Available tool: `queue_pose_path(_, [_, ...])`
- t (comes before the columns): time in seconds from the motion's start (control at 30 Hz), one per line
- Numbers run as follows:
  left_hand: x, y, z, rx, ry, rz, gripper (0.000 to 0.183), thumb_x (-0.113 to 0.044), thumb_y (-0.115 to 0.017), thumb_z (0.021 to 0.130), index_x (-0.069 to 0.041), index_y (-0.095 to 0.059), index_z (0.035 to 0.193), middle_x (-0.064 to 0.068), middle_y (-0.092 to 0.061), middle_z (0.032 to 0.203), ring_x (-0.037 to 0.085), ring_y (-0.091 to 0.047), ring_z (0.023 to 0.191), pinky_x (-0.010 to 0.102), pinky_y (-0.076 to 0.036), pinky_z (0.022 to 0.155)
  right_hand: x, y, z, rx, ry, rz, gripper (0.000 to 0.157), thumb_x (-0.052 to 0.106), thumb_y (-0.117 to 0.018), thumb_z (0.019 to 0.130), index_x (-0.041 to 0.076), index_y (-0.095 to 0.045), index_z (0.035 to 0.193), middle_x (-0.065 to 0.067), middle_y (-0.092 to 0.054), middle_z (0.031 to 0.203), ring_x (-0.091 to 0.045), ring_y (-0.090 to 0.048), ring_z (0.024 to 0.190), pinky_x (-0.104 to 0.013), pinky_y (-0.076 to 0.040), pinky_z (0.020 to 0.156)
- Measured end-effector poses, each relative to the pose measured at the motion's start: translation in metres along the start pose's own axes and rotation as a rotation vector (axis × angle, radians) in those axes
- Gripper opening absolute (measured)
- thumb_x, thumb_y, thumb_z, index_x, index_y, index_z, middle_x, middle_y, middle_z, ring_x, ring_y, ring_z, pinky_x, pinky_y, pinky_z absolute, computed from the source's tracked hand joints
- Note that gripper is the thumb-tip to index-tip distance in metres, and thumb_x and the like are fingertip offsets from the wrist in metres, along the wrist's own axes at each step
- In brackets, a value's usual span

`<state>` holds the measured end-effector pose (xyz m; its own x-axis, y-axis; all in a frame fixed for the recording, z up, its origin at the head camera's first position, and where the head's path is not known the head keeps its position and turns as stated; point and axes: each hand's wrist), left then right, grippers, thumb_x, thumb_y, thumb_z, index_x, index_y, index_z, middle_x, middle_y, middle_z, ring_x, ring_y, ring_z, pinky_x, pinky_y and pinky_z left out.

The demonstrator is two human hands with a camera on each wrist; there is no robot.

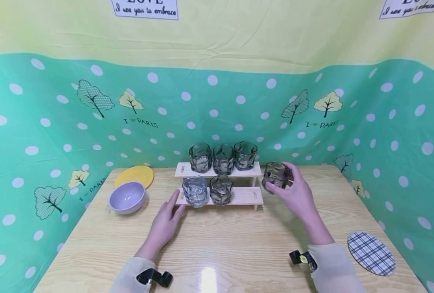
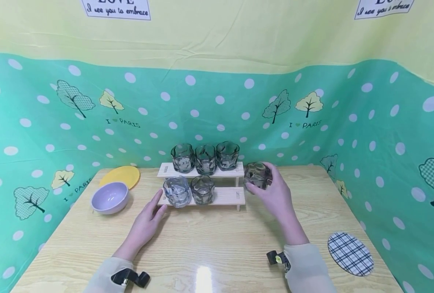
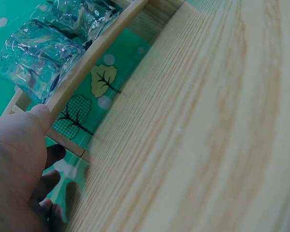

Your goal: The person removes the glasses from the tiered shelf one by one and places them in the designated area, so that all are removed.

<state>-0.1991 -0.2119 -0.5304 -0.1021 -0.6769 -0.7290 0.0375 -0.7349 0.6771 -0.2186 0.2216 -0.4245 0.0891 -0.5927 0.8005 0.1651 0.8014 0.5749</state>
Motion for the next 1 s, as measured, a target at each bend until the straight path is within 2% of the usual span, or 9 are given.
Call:
queue_pose_path(0.37, [0.000,0.000,-0.001,-0.007,-0.005,-0.003,0.068,-0.046,-0.049,0.119,-0.021,-0.026,0.178,0.010,-0.036,0.177,0.045,-0.027,0.163,0.059,-0.015,0.136,-0.011,0.000,0.005,-0.010,-0.033,0.034,0.108,0.054,-0.090,0.092,0.019,-0.029,0.174,-0.029,-0.053,0.158,-0.054,-0.056,0.139,-0.069,-0.050,0.113])
queue_pose_path(0.67, [0.001,0.000,0.000,-0.008,-0.007,0.000,0.068,-0.045,-0.050,0.118,-0.023,-0.027,0.178,0.011,-0.037,0.177,0.051,-0.025,0.162,0.062,-0.018,0.135,-0.025,-0.007,0.009,-0.044,-0.066,0.015,0.108,0.054,-0.090,0.092,0.021,-0.029,0.174,-0.031,-0.051,0.161,-0.056,-0.052,0.141,-0.075,-0.045,0.115])
queue_pose_path(1.0, [0.002,0.000,0.000,-0.001,0.005,0.004,0.068,-0.047,-0.050,0.118,-0.023,-0.027,0.178,0.012,-0.037,0.177,0.054,-0.023,0.162,0.066,-0.021,0.133,-0.045,-0.017,0.015,-0.075,-0.108,0.087,0.107,0.049,-0.092,0.092,0.020,-0.029,0.174,-0.030,-0.045,0.166,-0.056,-0.048,0.146,-0.075,-0.042,0.118])
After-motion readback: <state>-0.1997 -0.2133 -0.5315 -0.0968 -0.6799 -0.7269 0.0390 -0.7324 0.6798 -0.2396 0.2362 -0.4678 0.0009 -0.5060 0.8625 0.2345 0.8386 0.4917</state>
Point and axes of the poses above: each hand's wrist, its own z-axis towards the middle knuckle, its own y-axis out of the back of the hand, x = y × z
